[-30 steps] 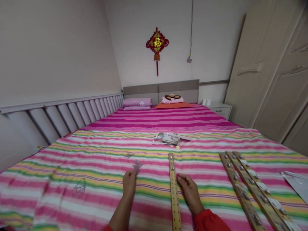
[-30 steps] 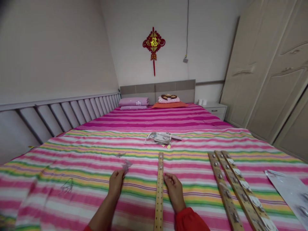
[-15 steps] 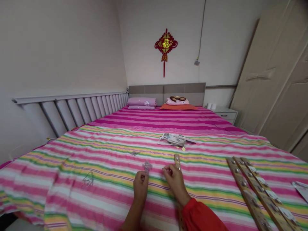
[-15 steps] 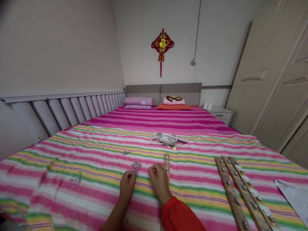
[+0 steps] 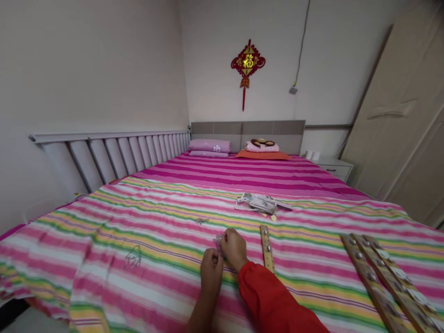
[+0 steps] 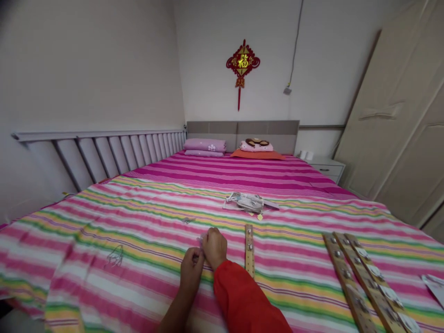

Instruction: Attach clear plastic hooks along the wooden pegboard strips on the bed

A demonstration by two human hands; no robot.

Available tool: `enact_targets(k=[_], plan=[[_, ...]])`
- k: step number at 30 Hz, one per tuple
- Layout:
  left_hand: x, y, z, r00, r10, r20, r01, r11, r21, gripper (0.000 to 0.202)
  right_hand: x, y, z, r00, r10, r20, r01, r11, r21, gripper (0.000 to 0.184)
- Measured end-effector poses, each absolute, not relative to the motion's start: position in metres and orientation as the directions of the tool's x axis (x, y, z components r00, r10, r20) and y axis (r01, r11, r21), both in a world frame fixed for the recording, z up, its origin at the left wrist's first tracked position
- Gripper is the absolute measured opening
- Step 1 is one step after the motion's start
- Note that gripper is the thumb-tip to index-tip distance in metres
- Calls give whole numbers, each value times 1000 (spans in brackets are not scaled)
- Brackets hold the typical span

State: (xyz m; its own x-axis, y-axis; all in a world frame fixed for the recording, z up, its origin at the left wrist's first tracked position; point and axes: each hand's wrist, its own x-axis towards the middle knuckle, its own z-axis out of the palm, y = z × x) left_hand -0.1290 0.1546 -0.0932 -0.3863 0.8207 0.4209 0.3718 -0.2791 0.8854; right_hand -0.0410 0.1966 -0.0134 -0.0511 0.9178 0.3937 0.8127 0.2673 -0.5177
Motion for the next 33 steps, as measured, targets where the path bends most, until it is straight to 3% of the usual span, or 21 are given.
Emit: enact_targets(k=[3,9,14,21,33], plan=[[-128,155,-94,-417,805,423,392,-261,882,11,-35,200,-11,21,931,365,773,216,-596,16],[-127,154,-92,-453,788,418,393,-244,886,12,-17,210,-9,180,931,317,495,193,-847,16],[-126,150,-81,-474,803,363,299,-241,923,16,-4,213,-11,236,917,322,438,195,-878,14],[-131,145,-69,-524,829,196,23,-216,976,39,3,205,-15,271,909,318,422,185,-888,17],[-135,146,-66,-504,845,177,-28,-220,975,42,0,186,-20,93,947,307,266,273,-924,22]])
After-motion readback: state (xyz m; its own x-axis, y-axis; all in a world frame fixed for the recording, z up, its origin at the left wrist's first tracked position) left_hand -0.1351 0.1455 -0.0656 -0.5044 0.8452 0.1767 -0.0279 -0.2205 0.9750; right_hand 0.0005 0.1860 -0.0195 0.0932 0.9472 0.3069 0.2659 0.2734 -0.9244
